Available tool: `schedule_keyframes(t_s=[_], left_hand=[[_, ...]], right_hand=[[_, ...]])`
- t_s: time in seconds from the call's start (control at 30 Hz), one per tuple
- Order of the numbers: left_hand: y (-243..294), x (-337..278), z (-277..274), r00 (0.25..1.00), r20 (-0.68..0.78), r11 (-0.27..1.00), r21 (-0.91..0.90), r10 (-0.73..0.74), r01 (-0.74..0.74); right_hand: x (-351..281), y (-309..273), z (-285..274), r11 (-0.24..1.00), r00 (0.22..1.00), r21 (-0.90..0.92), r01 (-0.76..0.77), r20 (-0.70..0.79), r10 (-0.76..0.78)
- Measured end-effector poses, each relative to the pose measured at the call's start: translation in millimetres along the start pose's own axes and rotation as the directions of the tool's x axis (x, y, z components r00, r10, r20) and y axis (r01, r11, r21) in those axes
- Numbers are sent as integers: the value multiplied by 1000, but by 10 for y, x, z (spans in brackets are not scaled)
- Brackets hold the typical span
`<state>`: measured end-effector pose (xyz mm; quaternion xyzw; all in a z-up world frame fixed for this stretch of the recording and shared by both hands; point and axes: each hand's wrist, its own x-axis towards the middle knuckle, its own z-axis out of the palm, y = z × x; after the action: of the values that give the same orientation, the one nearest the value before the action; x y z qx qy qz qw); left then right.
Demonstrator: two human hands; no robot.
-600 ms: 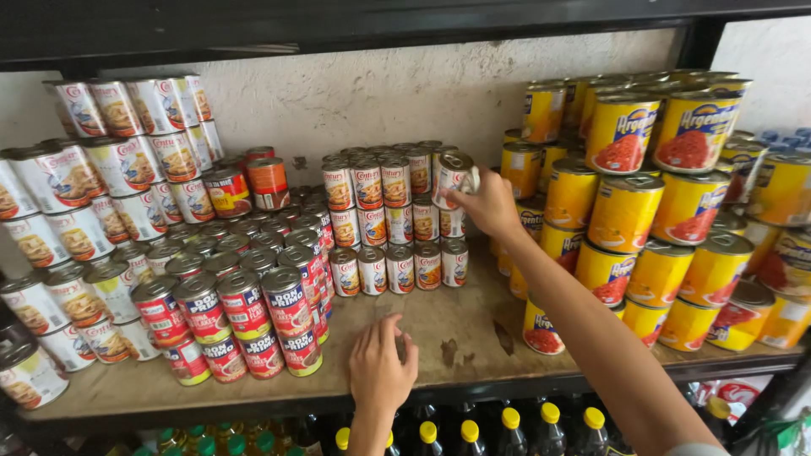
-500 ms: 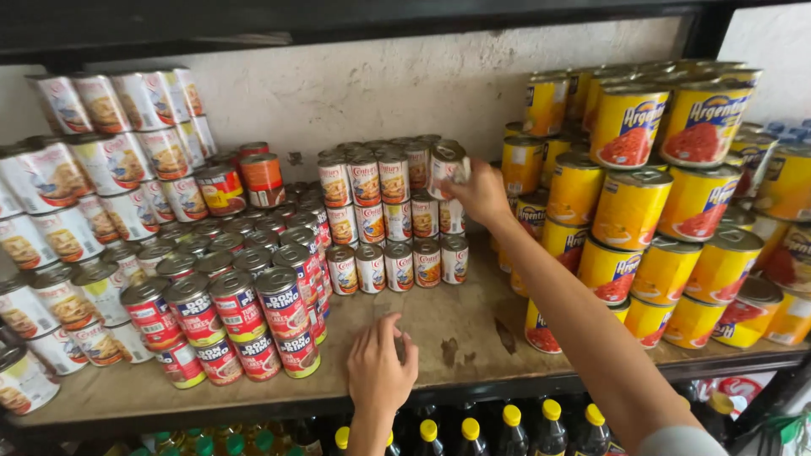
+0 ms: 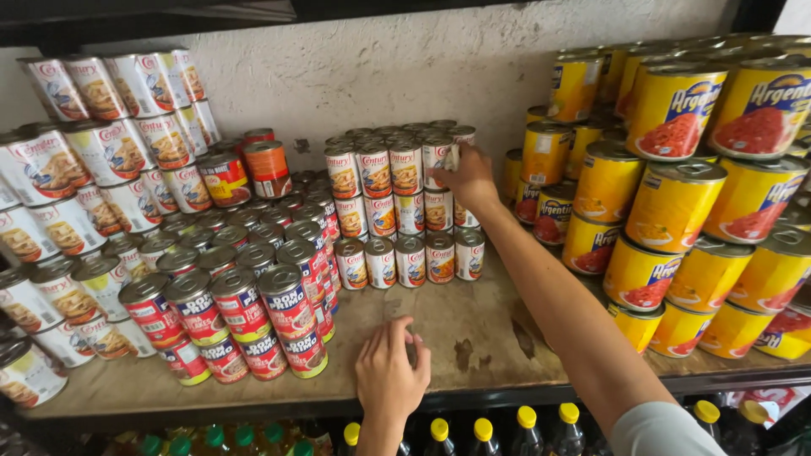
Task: Cleaning canned goods with a cloth and organizing them on shelves.
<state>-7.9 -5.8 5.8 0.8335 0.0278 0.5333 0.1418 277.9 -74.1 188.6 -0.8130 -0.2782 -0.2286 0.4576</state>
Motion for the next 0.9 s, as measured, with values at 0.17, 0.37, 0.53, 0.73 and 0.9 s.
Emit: schedule_keyframes(t_s=[0.17,0.37,0.53,0.73,0.9], left_hand=[[-4,18,6,1000,-10,1000,-3,3,-3],[-30,27,66,996,-71,998,47,47,-44],[91,60,-55,987,-139,993,88,84,-73],[520,-345,-495,996,-13,925,-372,-84,73],[618,-1107,-811,940,83,801,-501,-331,327]], right_hand=[[-120,-62,-110,999,998,-19,-42,54,43],[-450,190,-143,976,966,-21,216,-138,-217],[-1437,-181,-352,945,950,101,310,-65,-304],[-2663,-527,-442,848,940,481,220,129,-317],[-3702,-452,-89,720,898,673,-166,405,-172]])
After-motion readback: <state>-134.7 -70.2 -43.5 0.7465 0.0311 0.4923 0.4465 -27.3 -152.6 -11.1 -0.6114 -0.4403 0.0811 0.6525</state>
